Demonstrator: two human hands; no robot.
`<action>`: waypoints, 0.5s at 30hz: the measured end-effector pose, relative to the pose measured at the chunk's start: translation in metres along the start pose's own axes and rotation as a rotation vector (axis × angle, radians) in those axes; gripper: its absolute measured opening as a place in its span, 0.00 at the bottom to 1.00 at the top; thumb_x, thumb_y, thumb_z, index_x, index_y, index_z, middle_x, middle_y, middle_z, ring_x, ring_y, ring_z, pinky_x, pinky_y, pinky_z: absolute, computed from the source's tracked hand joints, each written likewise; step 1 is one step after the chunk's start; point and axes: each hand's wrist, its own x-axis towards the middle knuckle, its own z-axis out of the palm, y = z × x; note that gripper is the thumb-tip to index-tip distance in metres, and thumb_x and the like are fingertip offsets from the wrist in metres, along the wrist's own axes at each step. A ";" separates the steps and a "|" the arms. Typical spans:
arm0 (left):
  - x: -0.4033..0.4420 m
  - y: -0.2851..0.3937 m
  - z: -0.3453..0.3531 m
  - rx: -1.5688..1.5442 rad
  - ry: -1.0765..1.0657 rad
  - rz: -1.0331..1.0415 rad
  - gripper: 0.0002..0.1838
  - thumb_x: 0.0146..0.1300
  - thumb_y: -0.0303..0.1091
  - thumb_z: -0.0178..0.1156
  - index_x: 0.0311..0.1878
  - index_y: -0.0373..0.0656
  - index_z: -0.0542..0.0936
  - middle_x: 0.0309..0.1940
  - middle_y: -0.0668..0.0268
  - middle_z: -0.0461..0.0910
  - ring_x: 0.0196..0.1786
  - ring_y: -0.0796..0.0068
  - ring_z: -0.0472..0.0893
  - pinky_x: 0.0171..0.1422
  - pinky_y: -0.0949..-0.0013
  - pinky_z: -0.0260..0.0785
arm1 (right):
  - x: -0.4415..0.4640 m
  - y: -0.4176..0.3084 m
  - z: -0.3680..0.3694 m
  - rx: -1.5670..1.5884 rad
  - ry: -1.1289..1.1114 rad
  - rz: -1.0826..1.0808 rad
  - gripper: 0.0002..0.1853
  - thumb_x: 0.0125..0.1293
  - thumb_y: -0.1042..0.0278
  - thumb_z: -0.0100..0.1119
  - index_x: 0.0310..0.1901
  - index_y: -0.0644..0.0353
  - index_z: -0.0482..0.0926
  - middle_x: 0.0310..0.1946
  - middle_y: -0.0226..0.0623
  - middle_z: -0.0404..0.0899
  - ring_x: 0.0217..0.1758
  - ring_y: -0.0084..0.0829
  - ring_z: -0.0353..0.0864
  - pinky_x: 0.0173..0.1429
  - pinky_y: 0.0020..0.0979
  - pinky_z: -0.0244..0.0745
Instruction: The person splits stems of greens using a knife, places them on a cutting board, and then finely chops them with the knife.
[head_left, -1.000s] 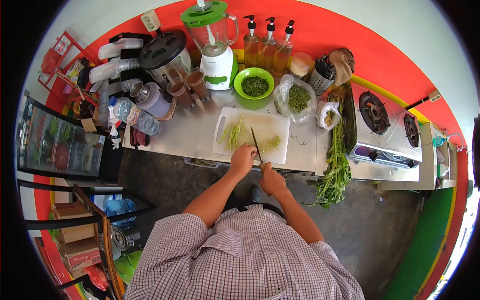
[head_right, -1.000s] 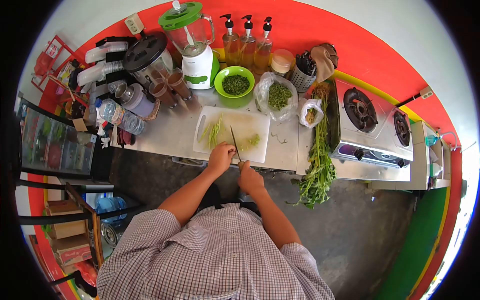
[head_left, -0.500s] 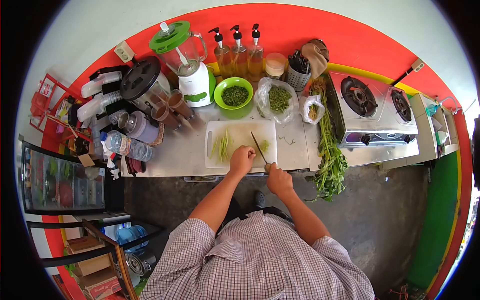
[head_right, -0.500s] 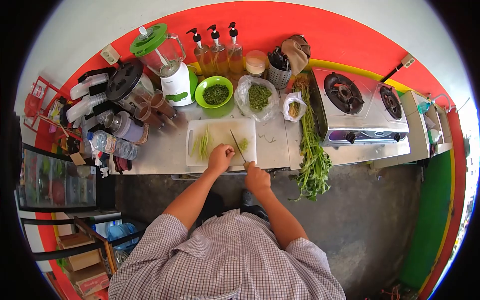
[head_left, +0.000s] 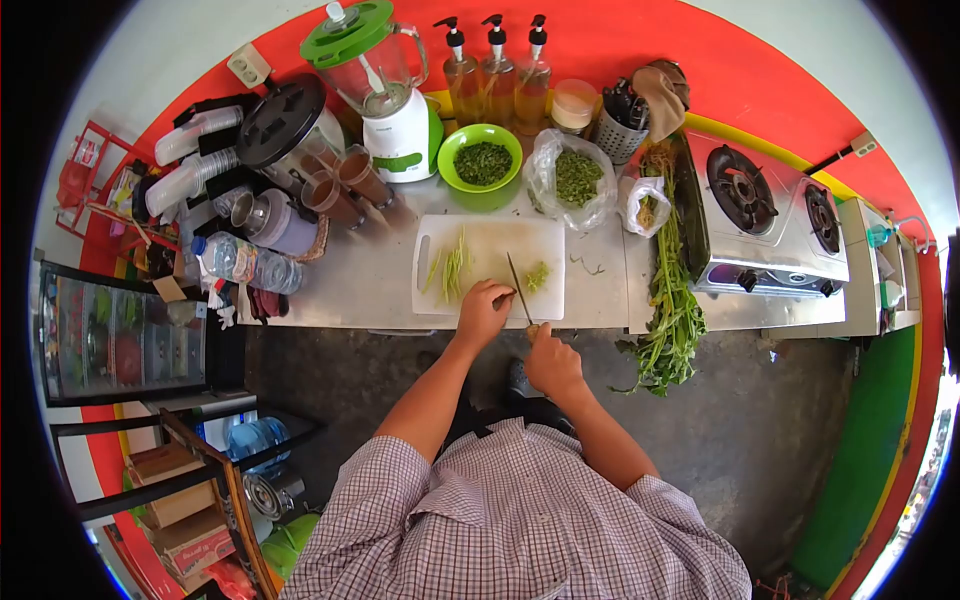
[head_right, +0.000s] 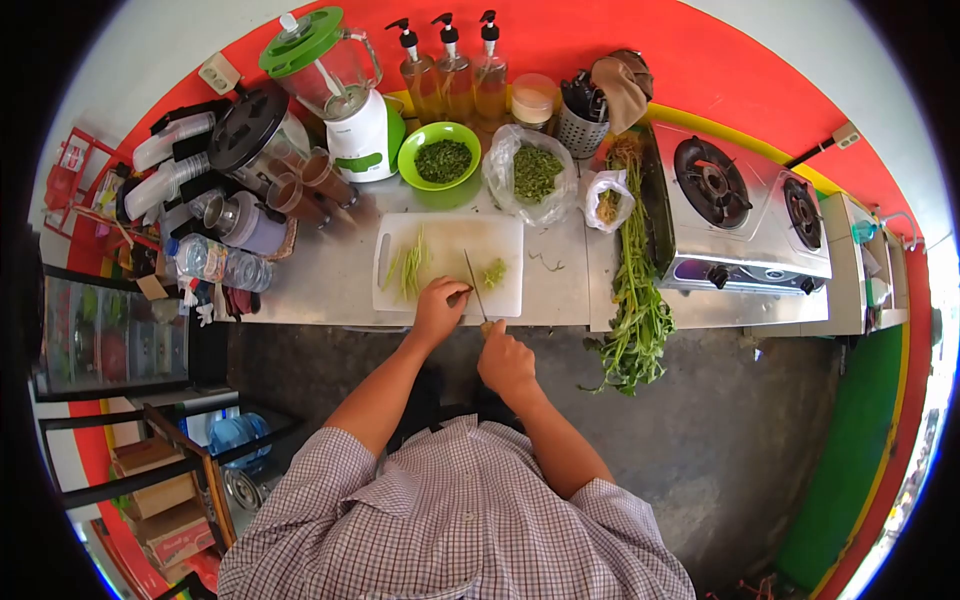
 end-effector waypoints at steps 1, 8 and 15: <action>0.002 0.001 -0.001 -0.053 -0.036 -0.066 0.05 0.60 0.26 0.67 0.39 0.38 0.86 0.34 0.59 0.83 0.39 0.56 0.82 0.46 0.59 0.75 | 0.001 -0.001 0.003 -0.005 -0.011 -0.008 0.27 0.67 0.65 0.56 0.63 0.75 0.66 0.35 0.53 0.87 0.38 0.52 0.90 0.43 0.48 0.85; 0.009 0.010 -0.006 0.046 -0.083 -0.129 0.05 0.58 0.24 0.68 0.38 0.37 0.85 0.33 0.59 0.81 0.35 0.59 0.83 0.41 0.61 0.74 | 0.008 -0.006 -0.002 -0.023 -0.087 0.003 0.34 0.66 0.65 0.58 0.67 0.77 0.60 0.38 0.54 0.87 0.41 0.52 0.90 0.46 0.48 0.85; 0.000 0.013 0.000 0.190 -0.035 -0.025 0.05 0.59 0.24 0.65 0.39 0.39 0.84 0.35 0.59 0.81 0.40 0.55 0.82 0.45 0.56 0.75 | 0.008 -0.008 0.001 -0.007 -0.152 0.013 0.36 0.66 0.63 0.61 0.68 0.78 0.58 0.38 0.55 0.87 0.43 0.53 0.89 0.48 0.48 0.84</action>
